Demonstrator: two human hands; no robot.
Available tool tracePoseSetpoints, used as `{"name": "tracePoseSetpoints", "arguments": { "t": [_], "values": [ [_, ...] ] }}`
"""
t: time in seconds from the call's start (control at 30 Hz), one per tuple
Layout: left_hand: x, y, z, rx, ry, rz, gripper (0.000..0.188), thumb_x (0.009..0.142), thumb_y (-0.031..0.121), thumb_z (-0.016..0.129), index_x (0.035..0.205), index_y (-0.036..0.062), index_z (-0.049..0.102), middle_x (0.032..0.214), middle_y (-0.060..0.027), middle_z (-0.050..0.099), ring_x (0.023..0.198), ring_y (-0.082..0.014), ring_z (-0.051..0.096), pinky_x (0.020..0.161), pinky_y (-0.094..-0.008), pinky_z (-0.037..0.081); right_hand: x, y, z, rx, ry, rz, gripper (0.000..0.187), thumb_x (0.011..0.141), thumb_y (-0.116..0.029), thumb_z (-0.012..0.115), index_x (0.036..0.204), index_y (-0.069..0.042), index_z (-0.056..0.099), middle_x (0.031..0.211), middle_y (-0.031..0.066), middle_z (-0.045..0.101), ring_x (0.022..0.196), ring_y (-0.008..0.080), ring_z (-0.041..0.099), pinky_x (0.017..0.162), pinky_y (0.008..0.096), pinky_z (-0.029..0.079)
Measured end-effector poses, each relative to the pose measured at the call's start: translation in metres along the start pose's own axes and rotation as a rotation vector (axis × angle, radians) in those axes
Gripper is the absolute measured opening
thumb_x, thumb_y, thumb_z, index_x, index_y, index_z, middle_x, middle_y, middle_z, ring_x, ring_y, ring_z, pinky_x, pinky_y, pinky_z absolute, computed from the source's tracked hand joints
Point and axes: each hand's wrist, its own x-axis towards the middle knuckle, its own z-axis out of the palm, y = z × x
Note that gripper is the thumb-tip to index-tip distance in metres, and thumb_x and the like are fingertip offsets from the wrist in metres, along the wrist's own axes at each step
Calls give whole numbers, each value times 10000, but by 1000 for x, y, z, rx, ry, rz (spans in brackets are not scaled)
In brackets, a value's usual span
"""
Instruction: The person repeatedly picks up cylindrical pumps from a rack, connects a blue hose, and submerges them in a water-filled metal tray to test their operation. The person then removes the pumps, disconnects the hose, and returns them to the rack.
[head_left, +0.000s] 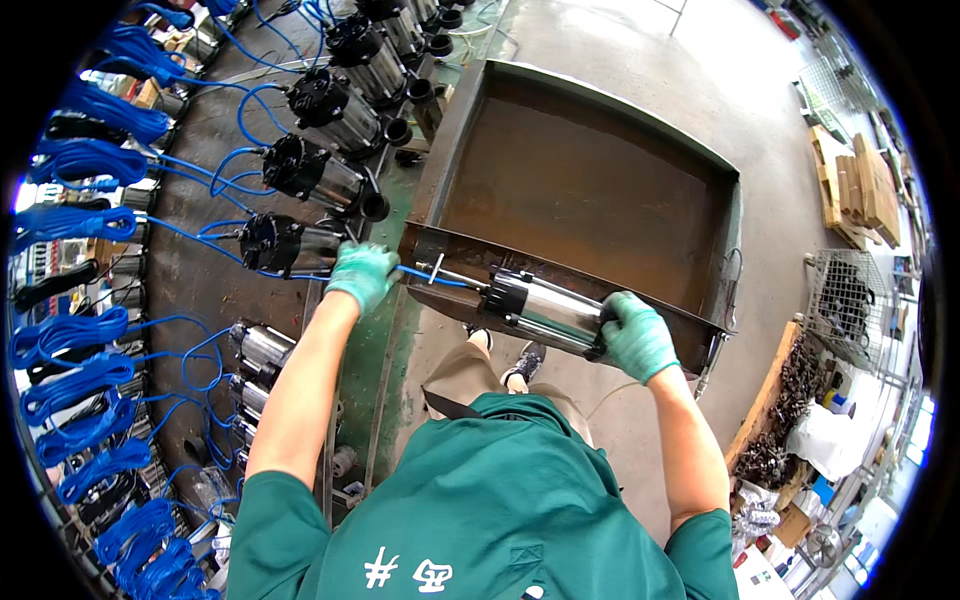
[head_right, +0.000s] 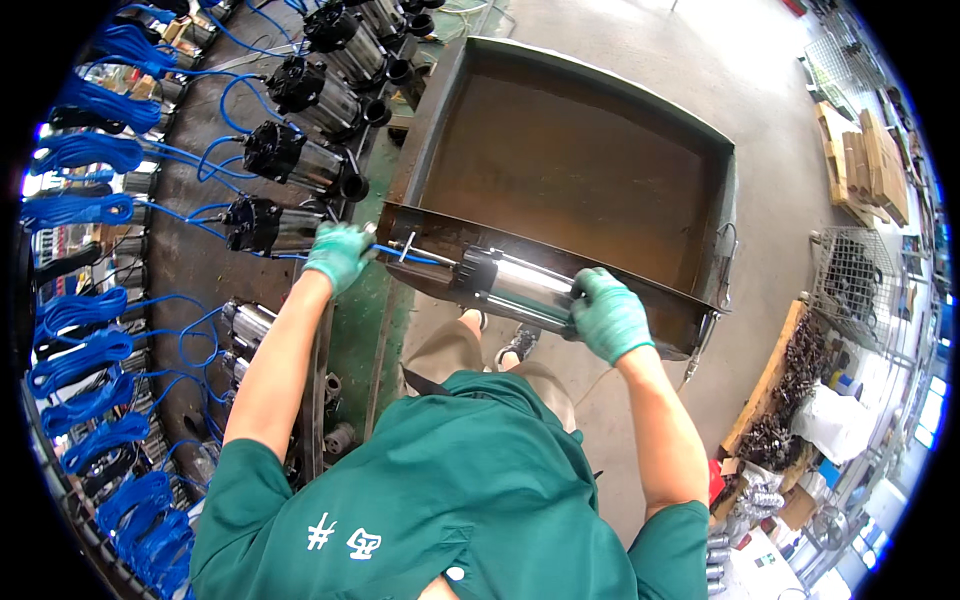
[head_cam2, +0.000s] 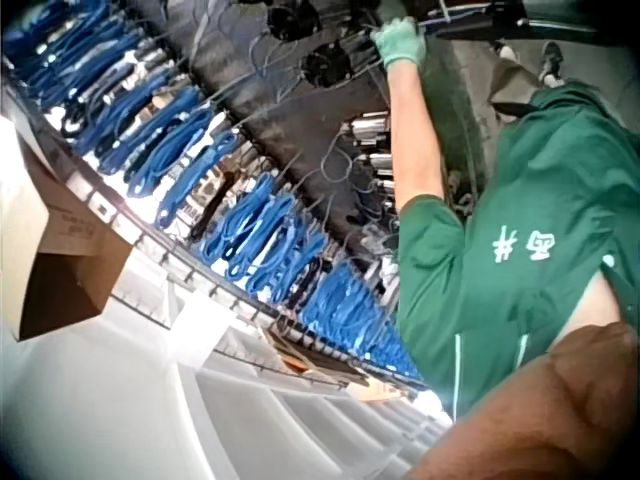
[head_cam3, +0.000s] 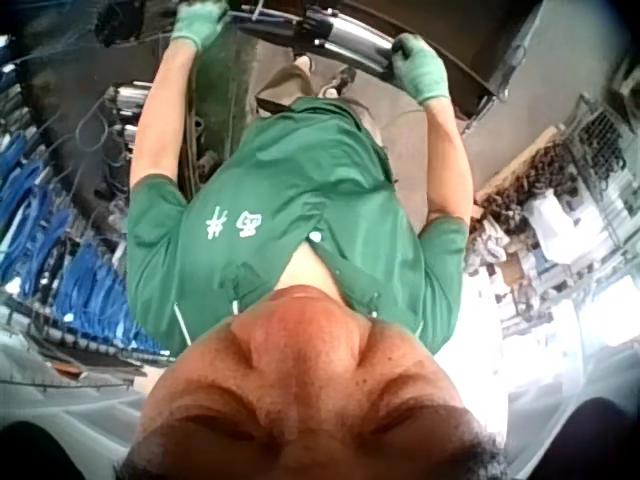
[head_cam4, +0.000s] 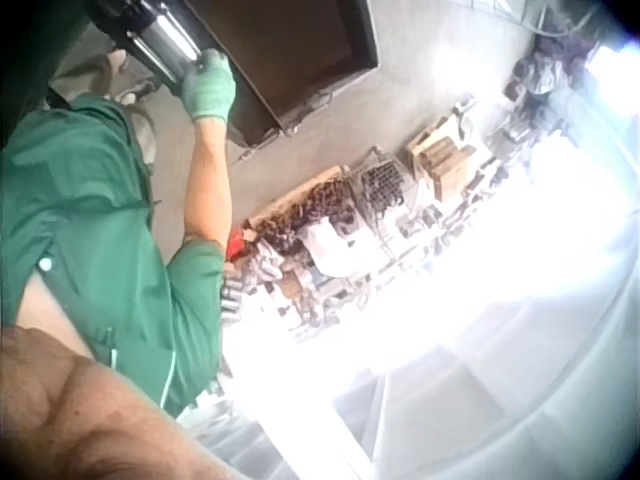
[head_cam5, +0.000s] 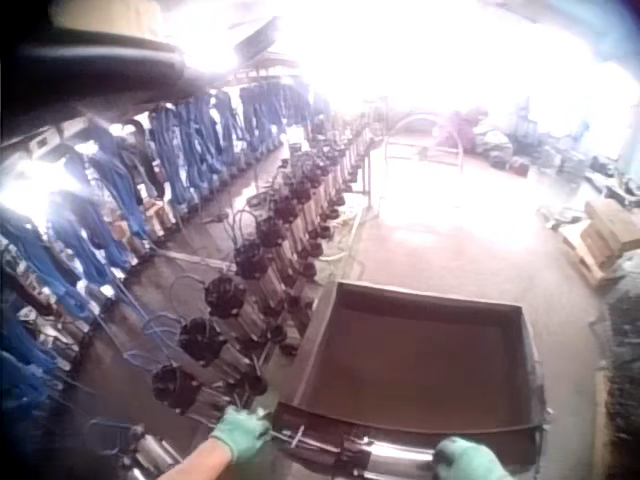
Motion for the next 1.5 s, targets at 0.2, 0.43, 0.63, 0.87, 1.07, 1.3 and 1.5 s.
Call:
{"name": "tracePoseSetpoints", "arguments": {
  "t": [0.2, 0.43, 0.63, 0.87, 1.07, 1.3, 1.5],
  "values": [
    [-56, 18, -93, -743, -254, -154, 277, 1001, 304, 668, 1072, 39, 706, 935, -222, 711, 914, -450, 675, 785, -497, 527, -26, 47, -88, 311, 121, 180, 152, 841, 23, 562, 951, -20, 657, 813, 137, 679, 757, 207, 658, 747, 359, 552],
    [12, 85, -102, -381, 355, 161, 139, 932, 214, 732, 978, 96, 673, 855, -120, 701, 765, -347, 698, 661, -460, 552, 37, 41, -125, -228, 128, 187, 195, 872, -127, 630, 1056, -63, 643, 1023, 205, 711, 964, 419, 687, 853, 474, 547],
    [116, 83, -33, -223, 279, 119, 173, 1003, 268, 621, 940, 119, 682, 885, -110, 699, 809, -326, 706, 711, -476, 559, 126, 65, -75, -449, -25, 262, 279, 922, -217, 650, 1170, -93, 630, 1203, 191, 695, 1118, 399, 675, 956, 484, 544],
    [148, 69, -4, -331, 130, -43, 205, 987, 276, 586, 1093, 129, 681, 1035, -132, 725, 923, -380, 721, 789, -523, 577, 178, 79, -15, -499, 55, 278, 446, 886, -261, 709, 1298, -135, 593, 1311, 176, 652, 1106, 407, 699, 938, 506, 574],
    [152, 75, -5, -420, 77, -153, 315, 971, 344, 576, 1192, 140, 666, 1111, -129, 728, 962, -395, 721, 828, -534, 580, 205, 84, 24, -432, 110, 284, 475, 881, -262, 720, 1319, -142, 578, 1337, 173, 606, 1071, 412, 705, 906, 510, 581],
    [156, 77, -8, -408, 33, -207, 304, 963, 372, 575, 1095, 124, 691, 1060, -137, 739, 936, -405, 725, 833, -537, 578, 221, 101, 50, -373, 126, 305, 395, 907, -211, 665, 1287, -141, 587, 1328, 180, 598, 1042, 443, 703, 887, 546, 580],
    [161, 80, -17, -381, -81, -233, 307, 971, 376, 562, 1078, 120, 692, 1058, -149, 751, 950, -402, 726, 849, -532, 572, 201, 95, 55, -265, 224, 297, 310, 914, -217, 644, 1201, -109, 598, 1293, 201, 634, 1029, 458, 687, 876, 550, 564]
  ]
}}
